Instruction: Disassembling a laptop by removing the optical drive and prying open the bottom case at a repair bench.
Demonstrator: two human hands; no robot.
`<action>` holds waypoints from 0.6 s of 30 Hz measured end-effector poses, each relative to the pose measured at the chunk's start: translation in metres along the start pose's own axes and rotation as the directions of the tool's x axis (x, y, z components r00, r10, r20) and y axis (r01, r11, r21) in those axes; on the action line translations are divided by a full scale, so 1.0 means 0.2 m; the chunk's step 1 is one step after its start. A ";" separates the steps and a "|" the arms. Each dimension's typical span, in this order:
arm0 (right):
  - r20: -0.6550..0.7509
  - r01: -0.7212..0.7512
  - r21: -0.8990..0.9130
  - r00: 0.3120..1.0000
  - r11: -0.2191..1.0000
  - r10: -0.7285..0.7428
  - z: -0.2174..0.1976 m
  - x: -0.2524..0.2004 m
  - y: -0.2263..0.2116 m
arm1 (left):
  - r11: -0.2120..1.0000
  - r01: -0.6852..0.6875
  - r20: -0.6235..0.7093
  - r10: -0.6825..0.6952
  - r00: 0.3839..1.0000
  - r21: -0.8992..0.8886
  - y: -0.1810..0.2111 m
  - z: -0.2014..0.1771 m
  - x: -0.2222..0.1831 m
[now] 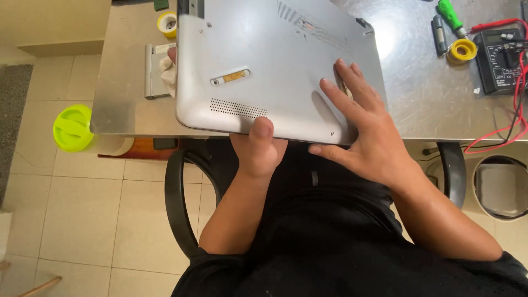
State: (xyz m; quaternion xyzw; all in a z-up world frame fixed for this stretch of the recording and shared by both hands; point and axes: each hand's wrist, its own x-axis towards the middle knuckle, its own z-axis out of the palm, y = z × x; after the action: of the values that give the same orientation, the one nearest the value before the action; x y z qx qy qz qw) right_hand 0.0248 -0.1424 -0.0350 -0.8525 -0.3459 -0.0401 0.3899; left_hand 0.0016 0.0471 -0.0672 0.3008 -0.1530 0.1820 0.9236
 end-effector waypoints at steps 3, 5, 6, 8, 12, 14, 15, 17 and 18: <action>-0.061 -0.007 0.075 0.998 0.997 0.012 -0.04 0.04 -0.10 | 0.990 0.000 0.281 -0.040 0.959 0.140 0.09 0.07 0.10; -0.095 -0.022 0.114 0.995 0.993 0.033 -0.04 0.05 -0.13 | 0.955 -0.100 0.468 -0.044 0.882 0.278 0.15 0.12 0.22; -0.198 -0.071 0.218 0.973 0.973 0.115 -0.02 0.04 -0.11 | 0.777 -0.312 0.624 -0.130 0.770 0.546 0.18 0.15 0.30; -0.293 -0.105 0.322 0.934 0.941 0.205 0.04 0.06 -0.08 | 0.495 -0.536 0.710 -0.281 0.646 0.684 0.19 0.21 0.40; -0.278 -0.022 0.884 0.779 0.467 0.562 0.10 0.12 -0.01 | 0.419 -0.496 0.649 -0.474 0.595 0.761 0.08 0.17 0.34; -0.187 -0.022 0.958 0.704 0.284 0.685 0.11 0.13 0.03 | 0.347 -0.511 0.614 -0.532 0.583 0.786 0.07 0.10 0.22; -0.137 -0.004 0.984 0.633 0.181 0.762 0.12 0.12 0.05 | 0.211 -0.519 0.537 -0.562 0.629 0.828 0.08 0.06 0.15; -0.076 0.023 0.997 0.552 0.077 0.830 0.15 0.11 0.09 | 0.074 -0.514 0.454 -0.586 0.671 0.855 0.11 -0.01 0.02; -0.099 0.059 0.995 0.549 0.079 0.830 0.17 0.10 0.10 | 0.011 -0.437 0.381 -0.509 0.772 0.899 0.12 -0.05 -0.05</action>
State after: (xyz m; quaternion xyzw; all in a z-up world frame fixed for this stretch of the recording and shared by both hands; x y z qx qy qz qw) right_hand 0.0456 -0.1167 -0.0633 -0.3963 0.1559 -0.0093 0.9048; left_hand -0.0170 0.0693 -0.0666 0.9030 -0.2702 0.0939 0.3207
